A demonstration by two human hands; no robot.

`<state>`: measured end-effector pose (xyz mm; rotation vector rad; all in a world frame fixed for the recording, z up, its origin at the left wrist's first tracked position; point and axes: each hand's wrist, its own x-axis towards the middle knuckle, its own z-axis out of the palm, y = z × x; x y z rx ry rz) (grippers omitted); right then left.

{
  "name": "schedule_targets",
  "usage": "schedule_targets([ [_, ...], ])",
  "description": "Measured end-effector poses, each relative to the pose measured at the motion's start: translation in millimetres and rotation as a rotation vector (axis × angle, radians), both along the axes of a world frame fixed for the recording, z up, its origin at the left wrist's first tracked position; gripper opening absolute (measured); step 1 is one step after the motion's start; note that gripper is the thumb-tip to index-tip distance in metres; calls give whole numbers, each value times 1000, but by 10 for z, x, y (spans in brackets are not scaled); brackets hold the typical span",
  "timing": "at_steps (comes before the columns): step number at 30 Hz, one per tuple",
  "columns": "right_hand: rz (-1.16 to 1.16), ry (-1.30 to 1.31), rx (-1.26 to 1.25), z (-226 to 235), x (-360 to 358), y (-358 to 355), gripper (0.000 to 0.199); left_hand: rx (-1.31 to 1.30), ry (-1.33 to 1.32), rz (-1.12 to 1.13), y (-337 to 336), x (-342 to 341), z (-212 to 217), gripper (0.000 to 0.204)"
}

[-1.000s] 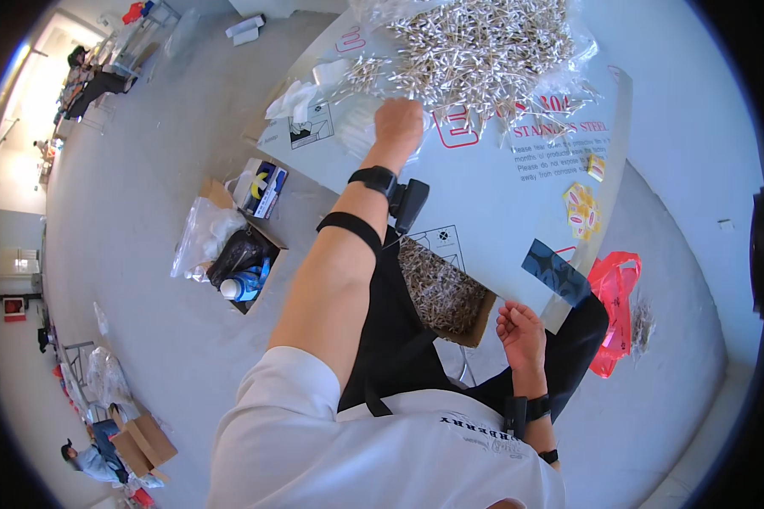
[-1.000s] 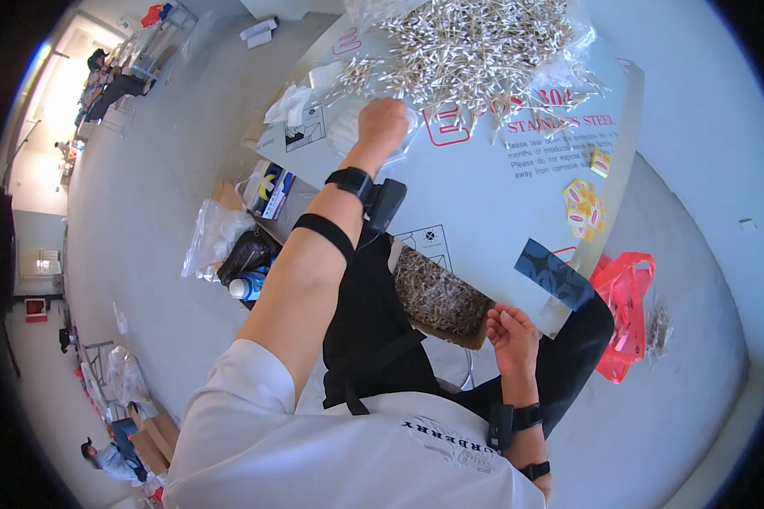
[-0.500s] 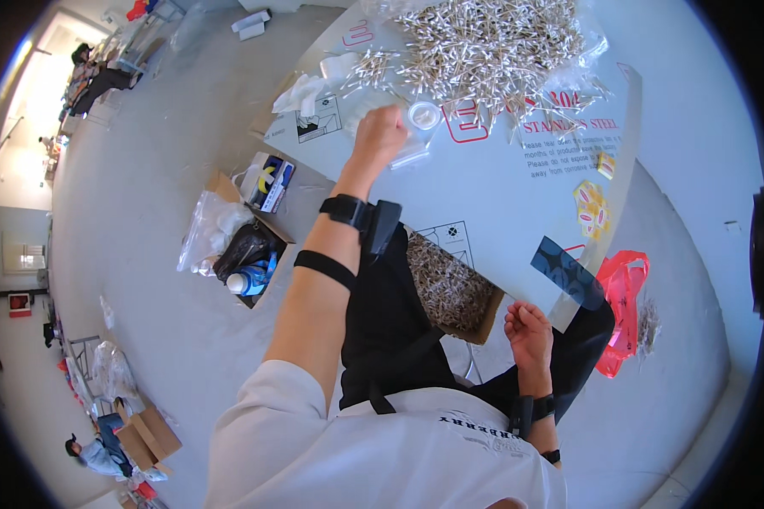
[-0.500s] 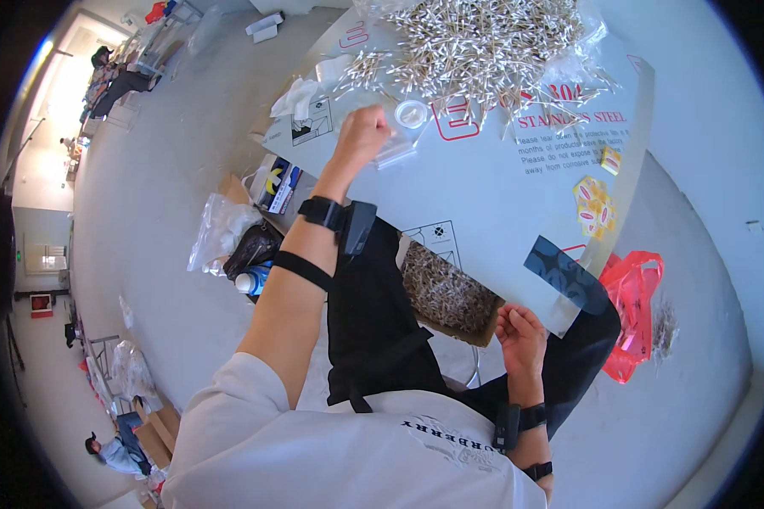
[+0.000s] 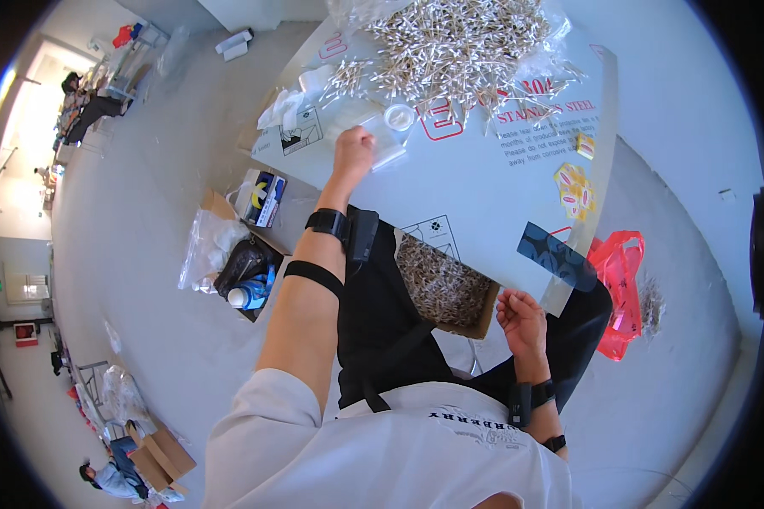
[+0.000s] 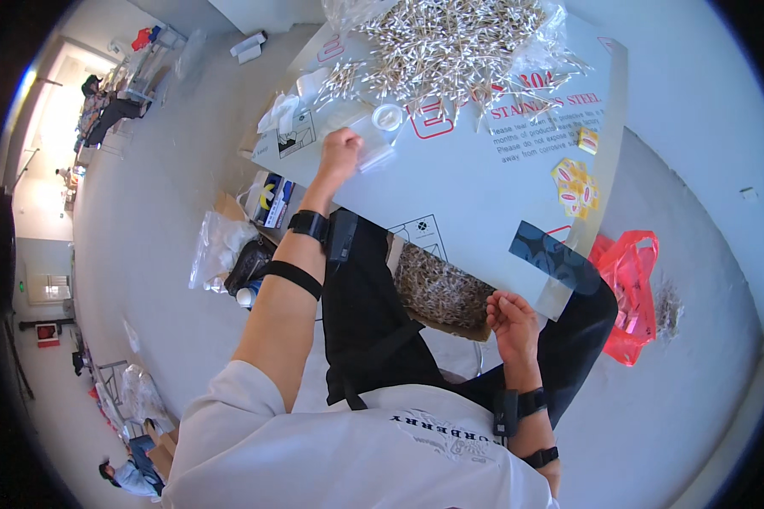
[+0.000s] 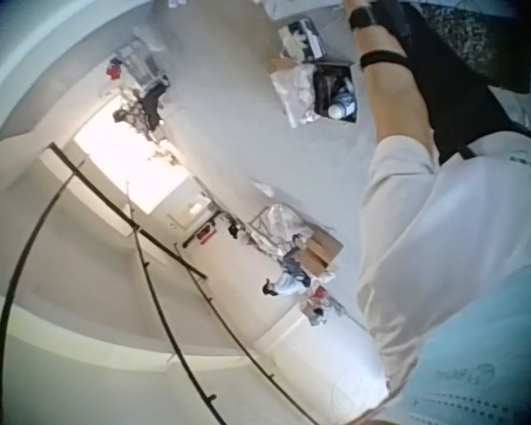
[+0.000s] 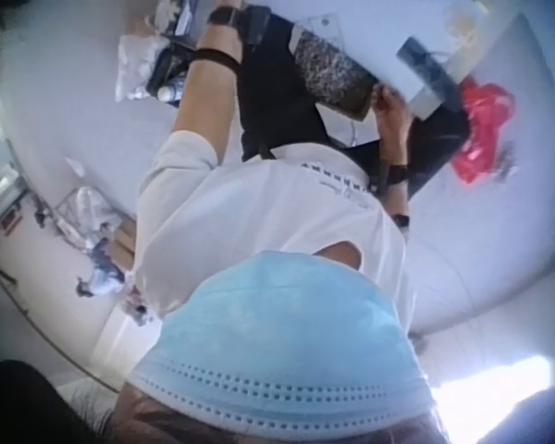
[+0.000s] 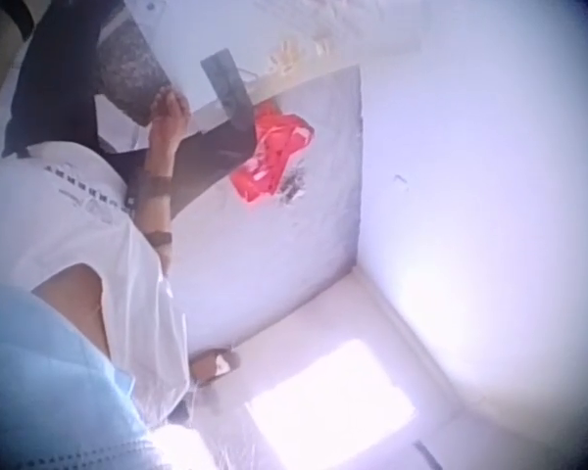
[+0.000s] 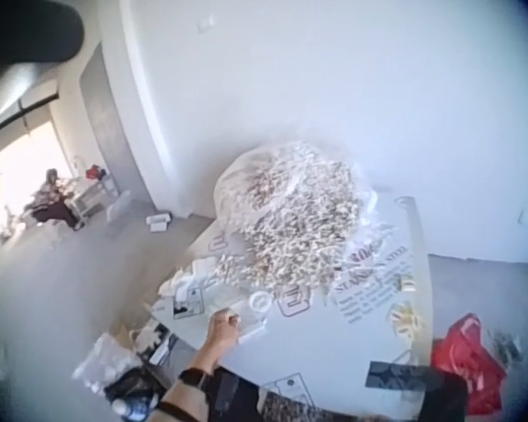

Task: Packaging cotton swabs into small plastic bags and sorting them on a table.

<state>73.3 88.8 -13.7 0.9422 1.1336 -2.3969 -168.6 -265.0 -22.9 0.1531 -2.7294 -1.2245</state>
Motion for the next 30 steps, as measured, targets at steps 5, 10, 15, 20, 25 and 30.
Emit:
schedule_targets([
  [5,21,20,-10,-15,-11,24,12,121,119,19,47,111,8,13],
  [10,20,15,-17,-21,0,28,11,-113,133,-118,70,130,-15,11],
  [15,3,20,-15,-24,13,40,11,34,46,5,53,65,-10,10],
  [20,21,29,-18,-39,8,44,11,396,1,151,-42,15,4,7],
  [25,27,27,3,-16,-3,39,11,460,-26,263,-78,-57,43,12],
  [30,21,30,2,-16,4,46,11,235,211,329,-22,-77,8,14],
])
